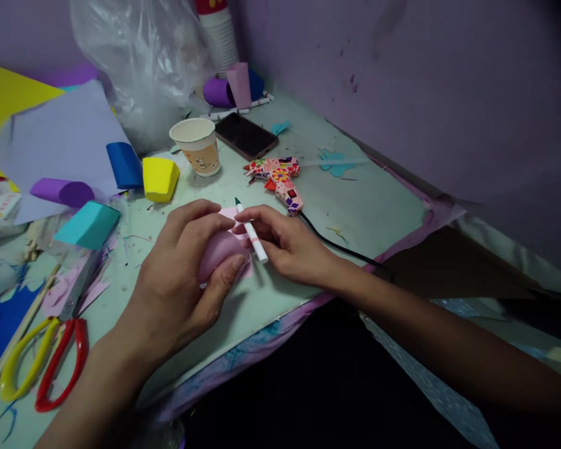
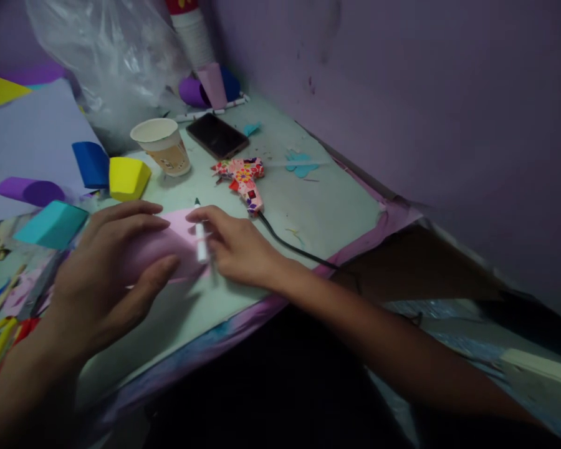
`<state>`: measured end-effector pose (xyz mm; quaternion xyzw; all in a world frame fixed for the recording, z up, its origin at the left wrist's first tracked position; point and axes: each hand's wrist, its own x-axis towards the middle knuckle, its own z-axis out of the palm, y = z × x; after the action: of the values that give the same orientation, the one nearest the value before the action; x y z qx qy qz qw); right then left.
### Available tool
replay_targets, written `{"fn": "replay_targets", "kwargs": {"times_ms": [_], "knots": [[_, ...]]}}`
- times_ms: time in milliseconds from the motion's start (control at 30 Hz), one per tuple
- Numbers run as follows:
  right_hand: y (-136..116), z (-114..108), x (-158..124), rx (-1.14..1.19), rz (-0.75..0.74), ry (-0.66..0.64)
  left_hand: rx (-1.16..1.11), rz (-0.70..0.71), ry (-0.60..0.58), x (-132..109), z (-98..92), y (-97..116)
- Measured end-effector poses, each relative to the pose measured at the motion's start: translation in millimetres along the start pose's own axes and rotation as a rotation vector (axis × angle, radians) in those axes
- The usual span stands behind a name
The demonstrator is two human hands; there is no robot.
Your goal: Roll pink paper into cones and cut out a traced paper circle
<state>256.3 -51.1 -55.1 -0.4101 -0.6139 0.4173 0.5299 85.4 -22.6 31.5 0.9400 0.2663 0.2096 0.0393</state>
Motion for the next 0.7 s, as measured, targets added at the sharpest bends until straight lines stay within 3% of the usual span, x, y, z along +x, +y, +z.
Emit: {"fn": "replay_targets", "kwargs": {"times_ms": [367, 500, 633, 700], "knots": [[-5.9, -1.2, -2.6, 0.087, 0.007, 0.060, -0.009, -0.005, -0.006, -0.2, 0.0, 1.3], [-17.8, 0.5, -11.1, 0.065, -0.053, 0.336, -0.013, -0.017, -0.020, -1.3, 0.3, 1.5], [-27.8, 3.6, -43.4, -0.034, -0.153, 0.687, -0.048, -0.049, -0.043, -1.7, 0.8, 3.9], [-30.5, 1.1, -64.5, -0.133, -0.132, 0.659, -0.059, -0.045, -0.043, -1.5, 0.3, 5.5]]}}
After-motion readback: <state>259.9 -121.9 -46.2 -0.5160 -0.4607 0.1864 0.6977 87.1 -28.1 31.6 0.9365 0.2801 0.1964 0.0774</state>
